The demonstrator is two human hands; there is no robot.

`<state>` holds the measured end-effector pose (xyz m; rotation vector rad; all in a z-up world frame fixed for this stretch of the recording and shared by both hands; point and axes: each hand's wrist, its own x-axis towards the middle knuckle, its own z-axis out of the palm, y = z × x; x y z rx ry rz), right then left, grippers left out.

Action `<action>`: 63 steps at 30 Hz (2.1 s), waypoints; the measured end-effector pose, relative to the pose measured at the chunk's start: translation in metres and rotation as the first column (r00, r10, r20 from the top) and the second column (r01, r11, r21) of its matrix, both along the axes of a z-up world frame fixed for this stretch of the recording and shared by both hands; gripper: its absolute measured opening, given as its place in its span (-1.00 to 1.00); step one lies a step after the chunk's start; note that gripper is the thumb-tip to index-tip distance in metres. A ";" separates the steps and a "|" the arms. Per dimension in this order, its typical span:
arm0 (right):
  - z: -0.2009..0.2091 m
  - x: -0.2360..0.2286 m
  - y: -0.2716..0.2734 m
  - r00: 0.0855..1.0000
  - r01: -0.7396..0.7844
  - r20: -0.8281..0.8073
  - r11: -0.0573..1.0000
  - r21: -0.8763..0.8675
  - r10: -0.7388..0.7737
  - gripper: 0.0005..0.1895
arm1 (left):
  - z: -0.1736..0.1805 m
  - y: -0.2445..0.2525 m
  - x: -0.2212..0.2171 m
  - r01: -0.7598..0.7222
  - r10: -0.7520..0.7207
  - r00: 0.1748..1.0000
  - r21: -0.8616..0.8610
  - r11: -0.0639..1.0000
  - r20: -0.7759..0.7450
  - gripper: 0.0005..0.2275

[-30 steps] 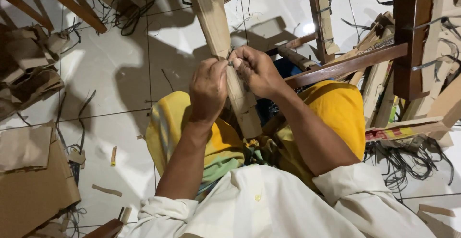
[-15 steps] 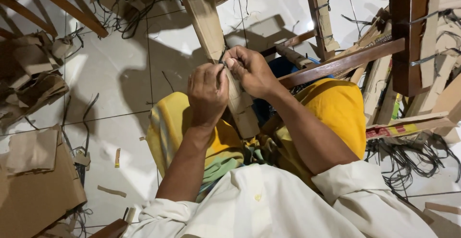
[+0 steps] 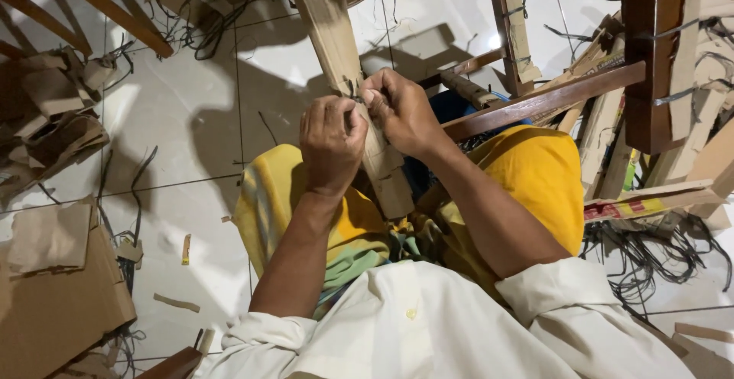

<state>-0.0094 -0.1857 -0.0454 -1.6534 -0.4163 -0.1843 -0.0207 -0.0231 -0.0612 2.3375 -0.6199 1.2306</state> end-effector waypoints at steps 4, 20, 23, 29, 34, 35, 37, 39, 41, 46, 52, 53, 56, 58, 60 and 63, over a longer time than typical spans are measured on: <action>-0.002 -0.002 0.001 0.999 0.021 -0.032 1.000 0.013 -0.021 -0.83 | -0.006 0.004 0.001 -0.015 0.015 1.000 -0.007 1.000 -0.009 -0.89; -0.010 0.004 0.003 0.987 0.131 0.113 0.978 -0.162 -0.113 -0.84 | -0.005 0.012 0.001 0.082 -0.107 0.973 -0.128 0.988 -0.207 -0.83; -0.013 0.002 0.000 0.992 0.110 0.077 0.988 -0.112 -0.102 -0.87 | -0.006 0.018 0.002 0.138 -0.205 0.938 -0.244 0.960 -0.278 -0.84; -0.014 -0.001 0.001 0.988 0.145 0.050 0.989 -0.040 -0.143 -0.92 | 0.015 0.014 0.017 -0.019 -0.381 0.821 -0.687 0.726 -0.425 -0.76; 0.009 -0.020 0.005 0.986 0.166 0.044 0.979 -0.122 -0.162 -0.71 | 0.062 0.005 0.044 -0.238 -0.521 0.579 -0.741 0.628 -0.627 -0.47; 0.009 -0.023 0.007 0.972 0.213 0.123 0.968 -0.130 -0.198 -0.64 | 0.056 0.006 0.053 -0.124 -0.695 0.515 -0.846 0.518 -0.501 -0.53; 0.004 -0.030 0.007 0.952 0.263 0.199 0.955 -0.139 -0.233 -0.57 | 0.051 0.005 0.070 -0.029 -0.838 0.418 -0.927 0.374 -0.352 -0.60; -0.006 -0.041 0.006 0.927 0.307 0.271 0.939 -0.156 -0.259 -0.70 | 0.052 0.005 0.083 -0.090 -0.839 0.353 -0.908 0.409 -0.414 -0.61; -0.018 -0.059 0.012 0.911 0.350 0.308 0.908 -0.230 -0.274 -0.67 | 0.049 0.004 0.090 -0.232 -0.849 0.297 -0.895 0.380 -0.438 -0.71; -0.045 -0.091 0.031 0.882 0.440 0.371 0.789 -0.429 -0.291 -0.45 | 0.052 -0.003 0.094 -0.384 -0.820 0.294 -0.846 0.370 -0.492 -0.53; -0.071 -0.118 0.037 0.854 0.474 0.478 0.690 -0.547 -0.207 -0.53 | 0.071 -0.014 0.092 -0.408 -0.726 0.386 -0.811 0.419 -0.569 -0.58; -0.074 -0.119 0.036 0.849 0.479 0.493 0.673 -0.564 -0.192 -0.55 | 0.071 -0.015 0.095 -0.414 -0.714 0.407 -0.812 0.411 -0.569 -0.75; -0.081 -0.122 0.037 0.837 0.497 0.509 0.669 -0.552 -0.201 -0.56 | 0.067 -0.015 0.100 -0.390 -0.714 0.441 -0.832 0.393 -0.544 -0.92; -0.087 -0.127 0.041 0.830 0.510 0.509 0.683 -0.524 -0.229 -0.57 | 0.063 -0.014 0.102 -0.360 -0.725 0.451 -0.850 0.385 -0.520 -0.88; -0.098 -0.136 0.047 0.805 0.541 0.505 0.736 -0.407 -0.312 -0.49 | 0.055 -0.014 0.105 -0.329 -0.750 0.494 -0.893 0.308 -0.441 -0.87; -0.111 -0.151 0.049 0.850 0.516 0.346 0.761 -0.393 -0.397 -0.33 | 0.091 -0.018 0.092 -0.451 -0.482 0.489 -0.684 0.574 -0.727 -0.78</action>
